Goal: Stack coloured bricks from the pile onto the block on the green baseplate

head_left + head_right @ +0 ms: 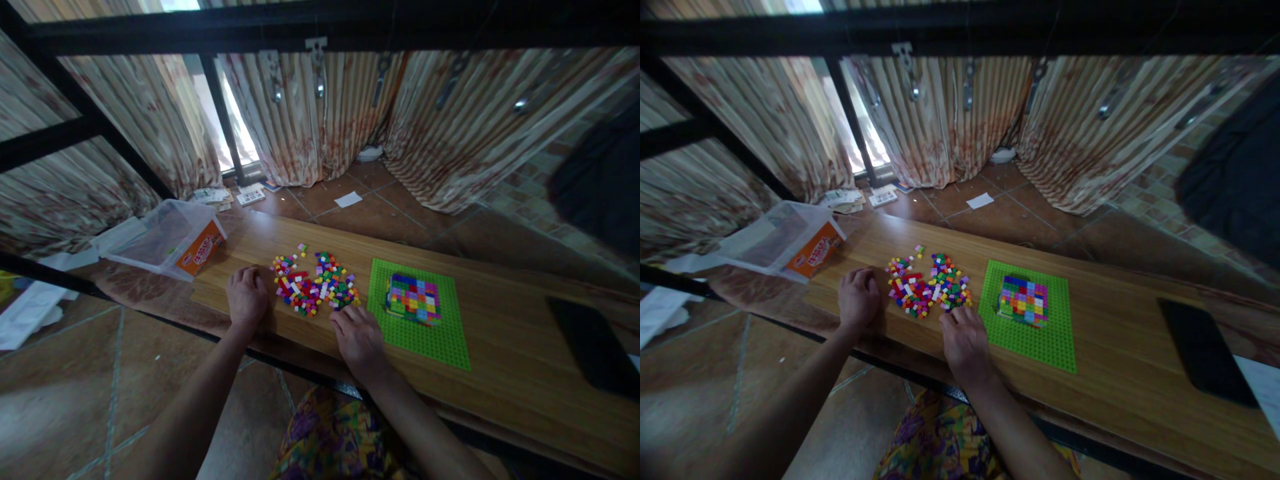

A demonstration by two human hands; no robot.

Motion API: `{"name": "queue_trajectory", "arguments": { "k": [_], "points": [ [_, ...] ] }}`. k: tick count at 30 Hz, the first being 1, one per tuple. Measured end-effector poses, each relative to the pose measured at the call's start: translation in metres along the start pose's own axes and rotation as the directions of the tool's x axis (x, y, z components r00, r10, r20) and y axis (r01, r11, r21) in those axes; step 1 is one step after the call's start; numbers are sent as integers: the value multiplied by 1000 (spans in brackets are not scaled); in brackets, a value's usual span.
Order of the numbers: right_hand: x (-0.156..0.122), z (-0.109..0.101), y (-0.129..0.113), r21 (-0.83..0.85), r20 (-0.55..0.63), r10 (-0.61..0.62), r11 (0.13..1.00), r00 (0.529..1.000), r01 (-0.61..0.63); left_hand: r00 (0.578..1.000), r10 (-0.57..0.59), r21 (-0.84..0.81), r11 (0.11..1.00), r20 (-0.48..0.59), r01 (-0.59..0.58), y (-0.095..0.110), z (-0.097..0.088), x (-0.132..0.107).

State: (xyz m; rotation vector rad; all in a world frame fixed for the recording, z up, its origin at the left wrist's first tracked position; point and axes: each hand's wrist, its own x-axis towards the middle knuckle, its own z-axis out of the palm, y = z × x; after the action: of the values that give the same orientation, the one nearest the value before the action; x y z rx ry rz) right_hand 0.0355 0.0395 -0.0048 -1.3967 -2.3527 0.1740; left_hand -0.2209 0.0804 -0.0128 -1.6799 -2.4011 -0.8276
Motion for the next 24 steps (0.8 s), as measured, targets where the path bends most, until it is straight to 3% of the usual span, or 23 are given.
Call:
{"name": "queue_trajectory", "arguments": {
  "k": [16,24],
  "points": [
    [-2,-18,-14,-102,104,-12,994,995,22,1000,11,11,1000,6,-11,0,-2,2],
    [-26,-18,2,74,57,78,994,995,-82,1000,11,10,1000,-2,-11,1,-3,2]
  ]
}}
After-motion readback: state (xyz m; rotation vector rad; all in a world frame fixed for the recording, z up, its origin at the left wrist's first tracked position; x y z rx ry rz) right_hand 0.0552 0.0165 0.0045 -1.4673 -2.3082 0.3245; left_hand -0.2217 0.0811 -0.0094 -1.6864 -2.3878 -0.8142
